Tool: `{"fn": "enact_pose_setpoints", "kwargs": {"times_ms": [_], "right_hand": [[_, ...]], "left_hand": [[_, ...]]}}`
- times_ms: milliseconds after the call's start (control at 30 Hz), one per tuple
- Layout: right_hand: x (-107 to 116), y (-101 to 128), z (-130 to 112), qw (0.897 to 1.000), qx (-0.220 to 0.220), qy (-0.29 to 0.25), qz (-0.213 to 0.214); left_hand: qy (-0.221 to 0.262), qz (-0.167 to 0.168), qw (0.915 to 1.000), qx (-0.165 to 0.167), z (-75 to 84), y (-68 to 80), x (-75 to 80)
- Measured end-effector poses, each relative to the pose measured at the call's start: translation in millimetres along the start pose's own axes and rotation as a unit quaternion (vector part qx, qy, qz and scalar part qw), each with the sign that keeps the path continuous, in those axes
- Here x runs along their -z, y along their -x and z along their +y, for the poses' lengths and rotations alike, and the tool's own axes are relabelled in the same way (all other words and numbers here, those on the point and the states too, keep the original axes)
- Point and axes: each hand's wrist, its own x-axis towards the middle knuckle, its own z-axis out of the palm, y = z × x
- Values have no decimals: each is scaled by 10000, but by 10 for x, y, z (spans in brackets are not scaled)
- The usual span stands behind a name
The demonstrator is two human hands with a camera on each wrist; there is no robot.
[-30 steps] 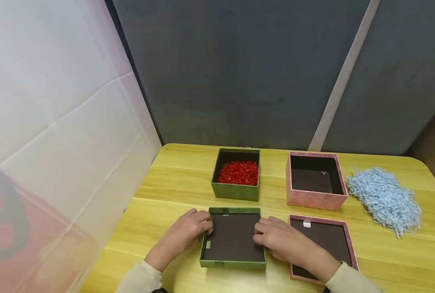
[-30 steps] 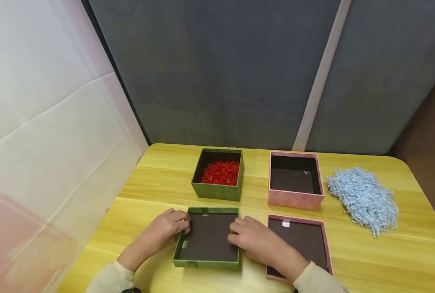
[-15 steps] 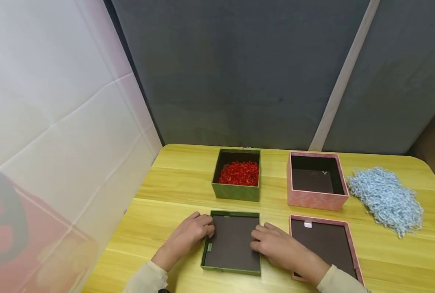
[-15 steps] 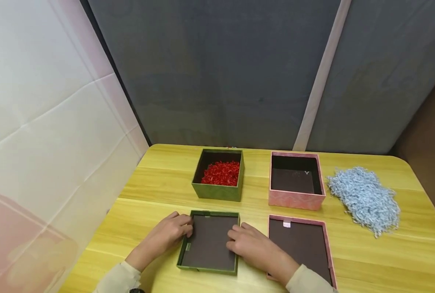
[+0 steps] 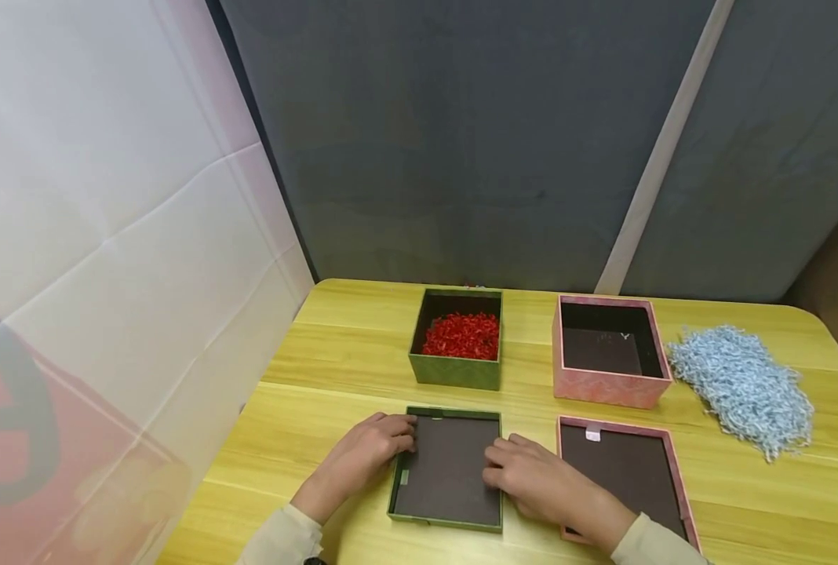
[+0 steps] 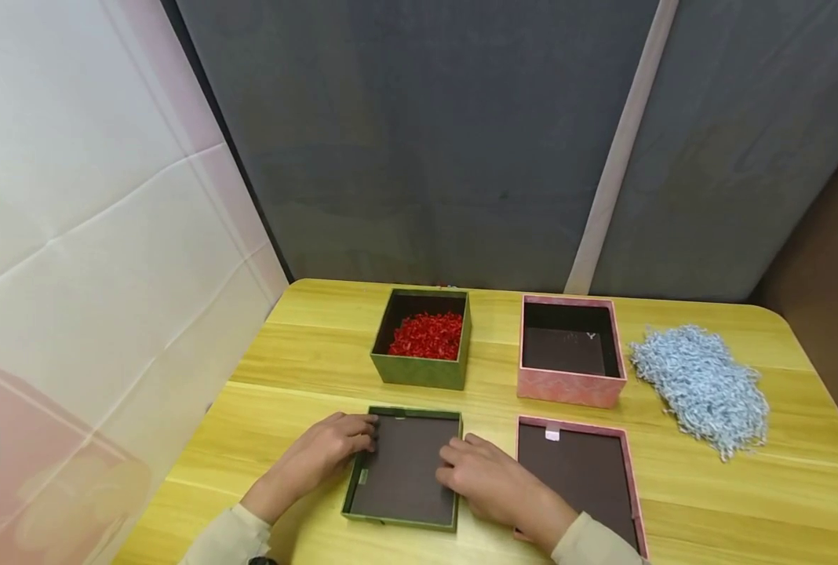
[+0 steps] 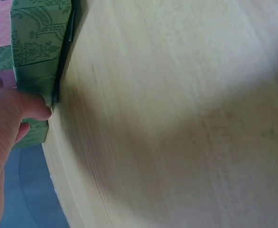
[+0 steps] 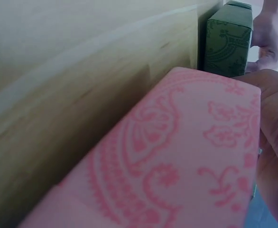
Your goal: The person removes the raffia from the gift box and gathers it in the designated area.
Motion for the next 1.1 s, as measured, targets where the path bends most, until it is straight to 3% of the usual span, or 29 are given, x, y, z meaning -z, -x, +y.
{"fn": "enact_pose_setpoints", "kwargs": {"times_ms": [367, 567, 700, 833, 900, 967, 1033, 1100], "right_hand": [[1, 9, 40, 9990, 264, -122, 329], [15, 14, 34, 9995, 236, -150, 156], [31, 29, 29, 9998, 170, -95, 104], [134, 41, 90, 9964, 29, -339, 776], [244, 21, 174, 9903, -315, -676, 1176], [360, -27, 295, 9772, -940, -1242, 1441], [464, -108, 439, 9548, -1753, -1863, 1514], [527, -210, 597, 9226, -2507, -2511, 1512]], "left_hand": [[365, -285, 9981, 410, 23, -11, 18], [459, -397, 9969, 494, 16, -20, 13], [441, -331, 9976, 421, 6, -39, 8], [227, 147, 9988, 398, 9, -95, 70], [155, 521, 9973, 490, -1, -175, 150], [157, 809, 9943, 675, -21, -306, 250], [265, 943, 9910, 911, -53, -493, 338], [485, 864, 9878, 1199, -86, -718, 397]]}}
